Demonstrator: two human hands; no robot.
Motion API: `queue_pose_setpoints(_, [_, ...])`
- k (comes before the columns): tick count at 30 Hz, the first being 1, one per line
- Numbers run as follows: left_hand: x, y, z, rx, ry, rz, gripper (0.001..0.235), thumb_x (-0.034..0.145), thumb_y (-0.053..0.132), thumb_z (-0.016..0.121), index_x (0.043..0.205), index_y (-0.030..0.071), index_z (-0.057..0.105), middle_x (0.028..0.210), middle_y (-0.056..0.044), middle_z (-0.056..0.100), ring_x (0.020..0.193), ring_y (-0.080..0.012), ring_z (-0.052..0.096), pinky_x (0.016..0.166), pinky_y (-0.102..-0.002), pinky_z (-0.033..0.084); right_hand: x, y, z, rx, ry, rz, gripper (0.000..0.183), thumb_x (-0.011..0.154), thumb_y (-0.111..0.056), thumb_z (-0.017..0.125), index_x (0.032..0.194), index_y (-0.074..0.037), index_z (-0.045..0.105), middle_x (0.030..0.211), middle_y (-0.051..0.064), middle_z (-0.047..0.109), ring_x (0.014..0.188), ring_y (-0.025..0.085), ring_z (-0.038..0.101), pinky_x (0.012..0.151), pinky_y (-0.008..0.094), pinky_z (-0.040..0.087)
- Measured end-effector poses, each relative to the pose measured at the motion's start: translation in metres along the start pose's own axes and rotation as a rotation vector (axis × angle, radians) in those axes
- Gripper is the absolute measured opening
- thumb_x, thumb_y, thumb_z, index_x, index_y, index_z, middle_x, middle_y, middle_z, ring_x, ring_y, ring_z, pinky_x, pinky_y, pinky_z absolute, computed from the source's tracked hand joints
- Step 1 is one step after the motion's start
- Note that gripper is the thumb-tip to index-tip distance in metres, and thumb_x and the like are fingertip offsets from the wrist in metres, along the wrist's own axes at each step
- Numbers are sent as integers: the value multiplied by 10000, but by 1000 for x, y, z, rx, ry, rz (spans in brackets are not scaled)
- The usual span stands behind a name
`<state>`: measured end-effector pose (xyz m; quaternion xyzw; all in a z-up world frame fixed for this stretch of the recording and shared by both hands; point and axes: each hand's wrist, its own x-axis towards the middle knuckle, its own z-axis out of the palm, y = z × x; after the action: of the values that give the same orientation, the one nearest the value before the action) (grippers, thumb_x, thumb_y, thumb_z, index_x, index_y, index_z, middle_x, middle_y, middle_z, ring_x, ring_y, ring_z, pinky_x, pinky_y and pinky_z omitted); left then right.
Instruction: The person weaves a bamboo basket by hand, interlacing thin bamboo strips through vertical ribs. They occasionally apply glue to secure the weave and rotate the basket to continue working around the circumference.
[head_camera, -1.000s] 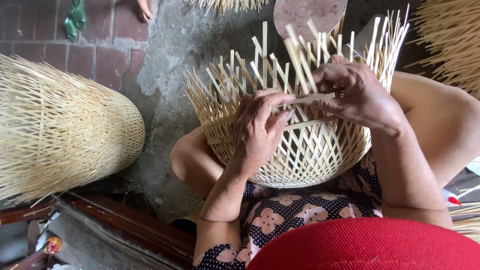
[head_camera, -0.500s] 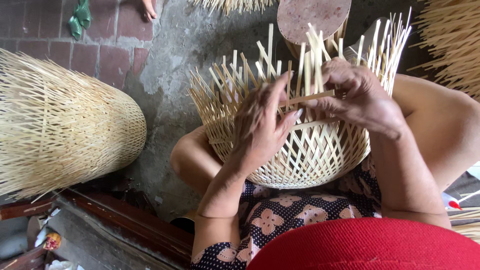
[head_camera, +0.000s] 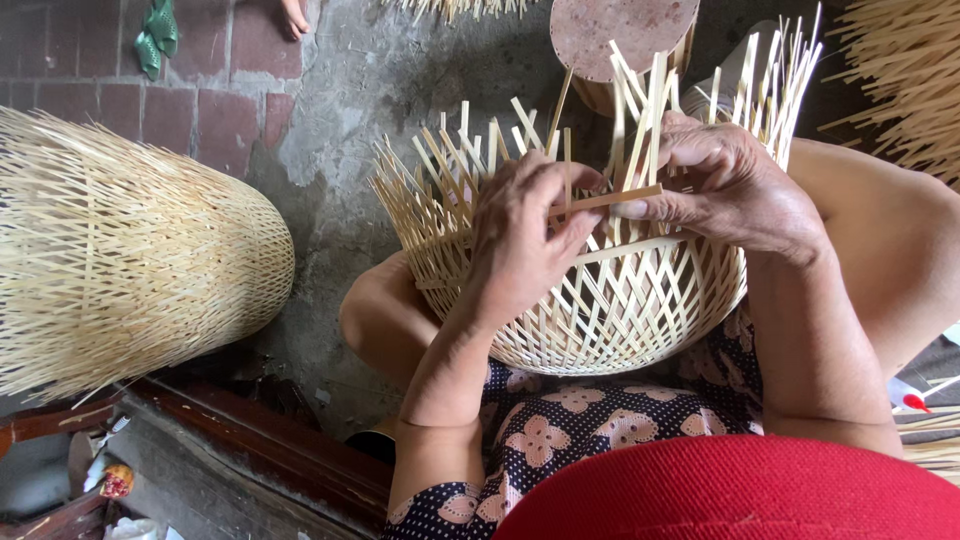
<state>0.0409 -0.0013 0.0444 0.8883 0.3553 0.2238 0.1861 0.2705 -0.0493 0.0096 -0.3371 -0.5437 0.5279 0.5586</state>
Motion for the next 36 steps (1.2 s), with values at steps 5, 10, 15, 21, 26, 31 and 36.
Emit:
queue_pose_setpoints(5, [5,8,-6,6,85,95,474,779,148,855,1184,36,635,925,-40,624,885,-185,583,886,-360,437,0,0,0,-14,-6,-24,218,859,-112,804,1071,-82,761,1179,4,689,1077,111,623,934,256,529])
queue_pose_setpoints(10, [6,9,-5,-16,35,21,355,804,141,873,1094,111,670,865,20,593,850,-137,563,871,-319,435,-2,1,-1,-21,-21,-1,197,869,-95,807,1063,-85,773,1105,12,691,1002,123,625,884,267,528])
queue_pose_setpoints(15, [2,6,-12,-158,8,-39,287,867,124,847,1081,116,657,865,29,568,851,-105,560,877,-277,443,-3,6,-4,81,-48,-84,169,924,-113,785,1090,-88,759,1106,14,680,1060,122,619,920,257,532])
queue_pose_setpoints(21, [0,2,-6,-191,122,171,239,908,177,845,1039,180,645,1013,69,686,918,-80,587,930,-290,423,0,6,16,-288,138,293,216,899,-111,816,1097,-75,737,829,67,674,669,145,655,614,323,542])
queue_pose_setpoints(26, [1,3,9,-25,75,135,326,921,162,830,1170,164,620,1099,19,708,899,-109,545,902,-304,398,4,8,-6,216,-83,-74,97,1002,-90,693,1096,-64,696,987,46,727,909,116,711,845,296,629])
queue_pose_setpoints(31, [2,6,8,-103,33,62,631,874,174,836,1403,65,512,1093,-22,685,973,-121,584,945,-311,427,-2,14,-22,181,-107,-86,61,994,-76,714,1046,-45,725,950,42,736,828,97,670,741,250,560])
queue_pose_setpoints(36, [-1,-1,7,-101,96,197,368,891,201,875,1173,216,638,961,76,660,887,-93,519,917,-280,376,3,11,-16,124,-88,-63,51,1022,-75,688,1058,-51,715,1009,64,745,847,94,717,711,266,647])
